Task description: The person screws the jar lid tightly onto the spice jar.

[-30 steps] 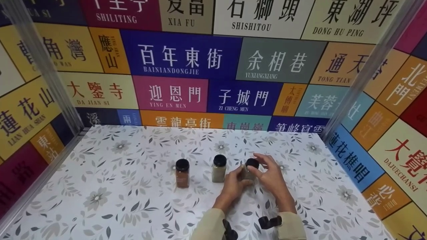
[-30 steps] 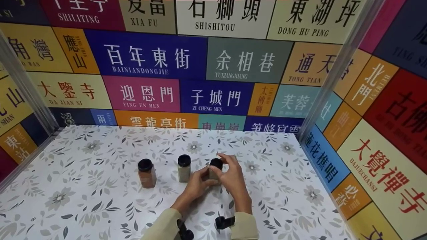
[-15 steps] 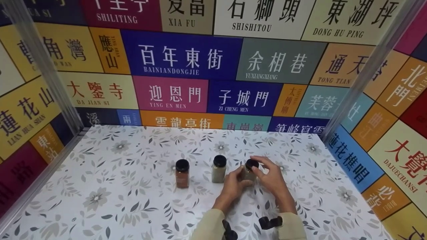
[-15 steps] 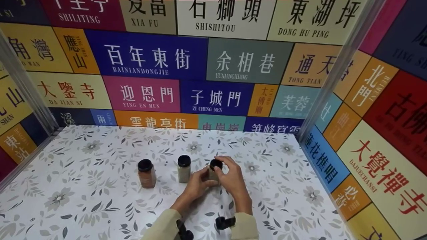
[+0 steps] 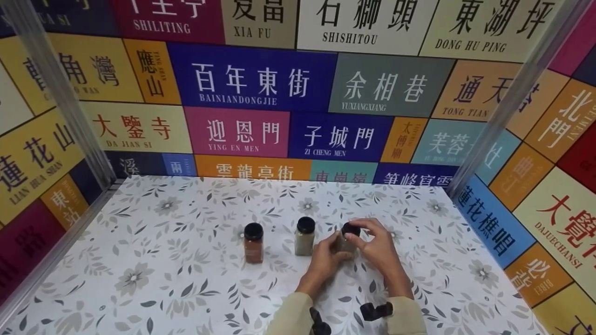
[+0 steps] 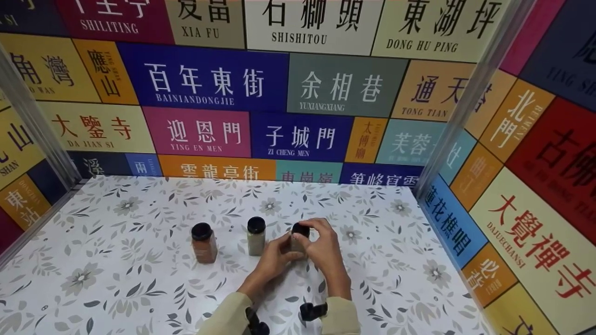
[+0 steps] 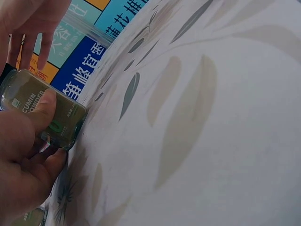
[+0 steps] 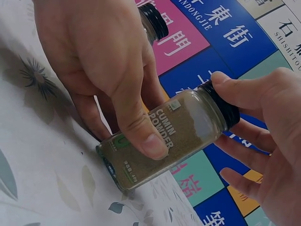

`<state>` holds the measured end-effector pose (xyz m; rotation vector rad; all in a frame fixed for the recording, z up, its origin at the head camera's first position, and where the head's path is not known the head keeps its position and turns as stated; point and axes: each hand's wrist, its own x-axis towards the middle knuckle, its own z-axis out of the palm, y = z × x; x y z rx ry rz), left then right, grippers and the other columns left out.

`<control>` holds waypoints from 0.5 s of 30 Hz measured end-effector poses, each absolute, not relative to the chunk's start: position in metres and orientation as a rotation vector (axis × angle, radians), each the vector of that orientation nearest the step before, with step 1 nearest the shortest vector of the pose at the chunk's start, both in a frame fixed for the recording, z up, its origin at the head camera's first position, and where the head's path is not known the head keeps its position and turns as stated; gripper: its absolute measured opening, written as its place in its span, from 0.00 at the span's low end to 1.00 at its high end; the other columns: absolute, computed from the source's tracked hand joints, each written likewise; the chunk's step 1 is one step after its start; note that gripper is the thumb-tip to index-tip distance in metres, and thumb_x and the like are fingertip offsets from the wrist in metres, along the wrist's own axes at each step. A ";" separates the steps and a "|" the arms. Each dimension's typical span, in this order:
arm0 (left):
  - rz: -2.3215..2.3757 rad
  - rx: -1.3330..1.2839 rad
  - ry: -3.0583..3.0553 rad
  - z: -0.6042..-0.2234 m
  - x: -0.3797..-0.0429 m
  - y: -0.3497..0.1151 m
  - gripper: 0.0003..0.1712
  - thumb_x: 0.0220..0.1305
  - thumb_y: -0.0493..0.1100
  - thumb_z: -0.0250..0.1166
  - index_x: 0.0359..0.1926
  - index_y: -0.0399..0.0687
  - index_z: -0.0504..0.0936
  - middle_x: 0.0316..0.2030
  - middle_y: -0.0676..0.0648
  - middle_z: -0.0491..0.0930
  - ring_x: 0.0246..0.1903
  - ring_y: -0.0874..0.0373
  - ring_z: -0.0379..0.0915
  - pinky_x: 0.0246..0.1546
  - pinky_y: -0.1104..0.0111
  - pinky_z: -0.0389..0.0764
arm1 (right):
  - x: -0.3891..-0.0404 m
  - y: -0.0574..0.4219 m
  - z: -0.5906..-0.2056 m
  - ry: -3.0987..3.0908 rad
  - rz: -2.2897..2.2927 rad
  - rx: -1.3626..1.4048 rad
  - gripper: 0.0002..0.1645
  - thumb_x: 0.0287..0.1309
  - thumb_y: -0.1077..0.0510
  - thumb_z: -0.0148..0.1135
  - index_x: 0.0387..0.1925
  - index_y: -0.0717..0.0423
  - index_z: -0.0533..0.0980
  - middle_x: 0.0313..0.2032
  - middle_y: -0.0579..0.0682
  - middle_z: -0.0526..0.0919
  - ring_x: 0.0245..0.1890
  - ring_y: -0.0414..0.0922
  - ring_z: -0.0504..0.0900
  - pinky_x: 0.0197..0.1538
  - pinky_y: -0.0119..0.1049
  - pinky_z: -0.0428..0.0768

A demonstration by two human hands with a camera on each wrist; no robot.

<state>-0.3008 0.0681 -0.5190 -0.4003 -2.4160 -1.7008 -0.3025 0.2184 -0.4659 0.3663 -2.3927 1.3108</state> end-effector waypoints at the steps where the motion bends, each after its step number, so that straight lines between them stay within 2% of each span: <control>1: -1.708 -0.392 -2.421 -0.519 -0.301 0.068 0.36 0.57 0.39 0.73 0.65 0.35 0.74 0.60 0.37 0.79 0.59 0.47 0.78 0.63 0.58 0.78 | -0.303 0.218 -0.466 -2.393 1.315 0.360 0.20 0.47 0.60 0.78 0.46 0.54 0.85 0.48 0.51 0.86 0.52 0.48 0.81 0.56 0.50 0.81; 7: -1.741 -0.383 -2.427 -0.518 -0.299 0.067 0.36 0.58 0.41 0.73 0.66 0.35 0.73 0.62 0.37 0.78 0.63 0.46 0.75 0.65 0.57 0.77 | -0.303 0.218 -0.467 -2.406 1.378 0.331 0.22 0.48 0.57 0.78 0.47 0.54 0.84 0.49 0.52 0.84 0.54 0.51 0.82 0.60 0.57 0.78; 15: -1.801 -0.415 -2.420 -0.519 -0.300 0.067 0.38 0.59 0.41 0.72 0.68 0.34 0.71 0.62 0.37 0.78 0.63 0.47 0.76 0.65 0.58 0.77 | -0.302 0.222 -0.464 -2.425 1.454 0.320 0.17 0.65 0.57 0.66 0.54 0.57 0.82 0.58 0.54 0.81 0.60 0.53 0.81 0.62 0.52 0.79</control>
